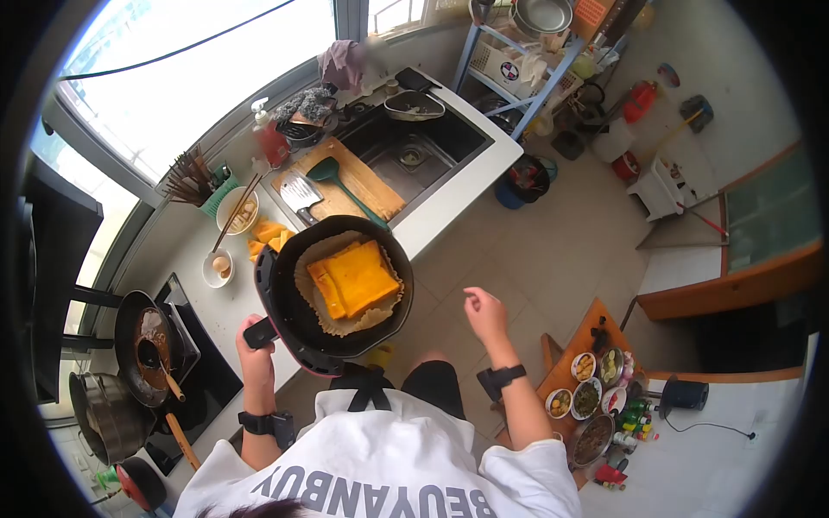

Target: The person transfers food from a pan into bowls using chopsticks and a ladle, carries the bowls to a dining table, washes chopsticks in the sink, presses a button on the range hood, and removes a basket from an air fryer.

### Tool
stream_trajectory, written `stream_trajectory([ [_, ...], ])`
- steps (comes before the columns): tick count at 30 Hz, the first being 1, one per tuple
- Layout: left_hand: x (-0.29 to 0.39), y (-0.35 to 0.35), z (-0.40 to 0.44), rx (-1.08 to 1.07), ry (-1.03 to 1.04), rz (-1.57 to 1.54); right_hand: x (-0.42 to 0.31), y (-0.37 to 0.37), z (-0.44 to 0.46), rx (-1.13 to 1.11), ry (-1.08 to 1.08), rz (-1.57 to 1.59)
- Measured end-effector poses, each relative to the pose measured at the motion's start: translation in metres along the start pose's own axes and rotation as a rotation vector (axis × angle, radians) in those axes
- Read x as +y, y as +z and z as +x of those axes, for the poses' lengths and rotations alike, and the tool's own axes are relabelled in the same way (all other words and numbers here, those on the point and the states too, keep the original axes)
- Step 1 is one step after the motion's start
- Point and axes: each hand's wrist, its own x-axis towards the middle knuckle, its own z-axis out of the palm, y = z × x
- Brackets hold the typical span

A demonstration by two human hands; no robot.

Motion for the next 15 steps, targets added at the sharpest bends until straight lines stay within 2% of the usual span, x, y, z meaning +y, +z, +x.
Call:
stream_trajectory([
  [2,0.004,-0.004,0.004,0.069,0.075,0.044,-0.018,0.048,0.058,-0.098,-0.143,0.053],
  [3,0.006,-0.005,0.007,0.102,0.113,0.055,-0.028,0.071,0.085,-0.116,-0.228,0.025],
  [4,0.009,-0.005,0.009,0.152,0.059,0.042,-0.031,0.101,0.113,-0.107,-0.334,-0.019],
  [5,0.001,-0.013,0.012,0.144,0.129,0.082,-0.043,0.121,0.134,-0.104,-0.389,-0.048],
  [9,0.008,0.02,0.011,0.374,0.17,0.108,-0.073,0.178,0.192,-0.114,-0.654,-0.172],
  [11,0.006,0.038,0.009,0.495,0.167,0.121,-0.078,0.193,0.211,-0.249,-0.68,-0.155],
  [13,-0.001,0.057,0.017,0.561,0.149,0.103,-0.078,0.204,0.232,-0.463,-0.522,-0.126],
  [15,-0.009,0.075,0.031,0.627,0.126,0.102,-0.067,0.177,0.249,-0.503,-0.563,-0.013],
])
